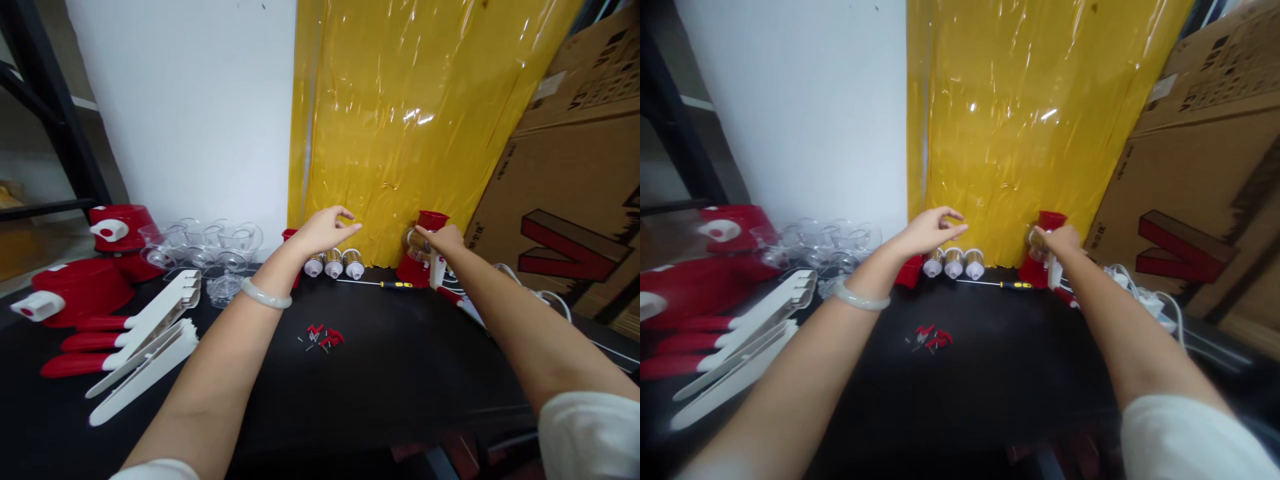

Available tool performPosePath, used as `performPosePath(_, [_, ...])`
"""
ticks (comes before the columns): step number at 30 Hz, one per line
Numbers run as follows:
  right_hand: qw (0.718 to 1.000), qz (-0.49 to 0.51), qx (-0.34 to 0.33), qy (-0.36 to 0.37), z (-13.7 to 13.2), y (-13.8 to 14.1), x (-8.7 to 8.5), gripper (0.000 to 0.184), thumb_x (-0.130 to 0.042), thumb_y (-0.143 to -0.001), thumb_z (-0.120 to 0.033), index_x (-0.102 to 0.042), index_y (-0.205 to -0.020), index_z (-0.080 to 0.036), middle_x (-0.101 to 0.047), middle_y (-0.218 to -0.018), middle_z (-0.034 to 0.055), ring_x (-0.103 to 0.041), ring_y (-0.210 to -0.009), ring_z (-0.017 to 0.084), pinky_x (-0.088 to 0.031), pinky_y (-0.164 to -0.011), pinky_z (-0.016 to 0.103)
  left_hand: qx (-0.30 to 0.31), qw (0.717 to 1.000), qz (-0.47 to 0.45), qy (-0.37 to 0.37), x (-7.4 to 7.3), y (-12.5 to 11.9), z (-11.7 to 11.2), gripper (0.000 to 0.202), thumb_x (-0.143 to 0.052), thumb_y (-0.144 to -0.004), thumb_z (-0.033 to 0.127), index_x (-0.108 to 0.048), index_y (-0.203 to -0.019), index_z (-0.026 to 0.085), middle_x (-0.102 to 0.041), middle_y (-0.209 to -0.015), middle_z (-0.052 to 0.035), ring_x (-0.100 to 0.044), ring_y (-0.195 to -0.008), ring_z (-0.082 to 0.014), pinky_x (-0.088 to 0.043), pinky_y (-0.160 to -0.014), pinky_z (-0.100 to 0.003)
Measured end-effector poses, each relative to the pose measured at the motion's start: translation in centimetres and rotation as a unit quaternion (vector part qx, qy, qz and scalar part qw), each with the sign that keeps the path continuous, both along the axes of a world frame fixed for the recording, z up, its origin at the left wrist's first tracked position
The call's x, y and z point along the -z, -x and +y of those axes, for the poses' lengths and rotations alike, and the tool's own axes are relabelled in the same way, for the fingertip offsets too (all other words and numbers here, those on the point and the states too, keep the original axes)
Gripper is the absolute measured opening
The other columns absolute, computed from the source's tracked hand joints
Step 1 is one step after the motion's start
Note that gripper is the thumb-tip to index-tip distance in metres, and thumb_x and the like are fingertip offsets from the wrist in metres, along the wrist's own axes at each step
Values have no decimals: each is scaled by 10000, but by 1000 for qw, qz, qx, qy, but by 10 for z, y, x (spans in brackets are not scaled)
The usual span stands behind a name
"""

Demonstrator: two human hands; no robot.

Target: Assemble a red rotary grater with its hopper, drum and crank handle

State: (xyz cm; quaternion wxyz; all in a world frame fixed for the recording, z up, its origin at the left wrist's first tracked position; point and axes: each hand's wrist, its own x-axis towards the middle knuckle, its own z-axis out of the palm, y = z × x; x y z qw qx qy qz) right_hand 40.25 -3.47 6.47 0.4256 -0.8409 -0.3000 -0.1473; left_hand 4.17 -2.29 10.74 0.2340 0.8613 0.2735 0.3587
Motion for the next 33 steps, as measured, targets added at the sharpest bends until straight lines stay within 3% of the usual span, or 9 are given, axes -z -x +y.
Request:
performPosePath(3, [996,-54,40,-65,-15,25,5,838,-702,-692,-576,-445,-1293,-52,-422,-1374,303,-336,-1338,437,-254,-1070,640,-3,998,-70,11,-12,6,-2,390,-580,-875,450,-584,-1132,158,-721,-980,-119,-682,-845,-176,-490,-801,-323])
performPosePath(7, [972,-177,-25,-152,-37,66,11,631,-622,-776,-381,-420,-1292,-79,-435,-1313,242,-365,-1269,381,-274,-1054,566,-28,996,-75,38,-22,25,-7,340,-555,-896,418,-569,-1124,166,-715,-1030,-125,-683,-835,-156,-497,-782,-300])
performPosePath(11, [953,-212,-149,-157,-50,110,22,438,-569,-806,-342,-501,-1190,-143,-452,-1206,193,-422,-1163,353,-322,-994,537,-119,991,56,-32,-15,70,-10,390,-600,-833,478,-639,-1049,156,-719,-957,-114,-660,-824,-191,-470,-758,-315])
performPosePath(13, [938,-231,-218,-141,-52,130,34,358,-544,-829,-343,-545,-1136,-159,-460,-1142,164,-434,-1133,336,-342,-988,510,-143,979,147,-18,-9,105,-11,411,-582,-823,528,-652,-1013,170,-727,-916,-93,-658,-805,-200,-448,-721,-300])
performPosePath(16, [921,-240,-278,-129,-51,151,60,279,-520,-856,-349,-592,-1060,-173,-465,-1115,152,-432,-1109,325,-364,-978,485,-212,933,290,26,-3,166,-11,422,-630,-747,593,-660,-868,190,-707,-708,-43,-618,-684,-203,-383,-639,-277])
performPosePath(19, [912,-236,-322,-99,-45,156,87,245,-521,-859,-346,-622,-1010,-181,-489,-1079,144,-435,-1083,317,-381,-962,479,-296,894,336,-2,4,225,-13,381,-642,-735,592,-656,-759,213,-696,-687,-6,-549,-664,-178,-334,-636,-259])
performPosePath(23, [911,-205,-348,-80,-37,146,104,213,-535,-850,-345,-654,-932,-189,-528,-1026,124,-462,-1051,298,-387,-959,470,-333,865,376,12,24,275,-12,373,-643,-723,610,-628,-633,249,-656,-601,39,-502,-628,-167,-309,-645,-267])
performPosePath(28, [925,-165,-333,-85,-33,133,106,192,-542,-834,-324,-670,-891,-192,-556,-991,111,-483,-1021,289,-391,-946,453,-330,868,368,46,54,289,-3,305,-613,-705,549,-619,-663,247,-677,-649,48,-510,-667,-177,-317,-657,-273])
performPosePath(33, [929,-136,-333,-82,-31,128,110,190,-545,-827,-334,-674,-853,-197,-575,-958,109,-485,-971,284,-402,-926,442,-351,889,287,60,66,284,6,247,-650,-632,450,-567,-681,223,-663,-617,65,-550,-693,-190,-363,-683,-284])
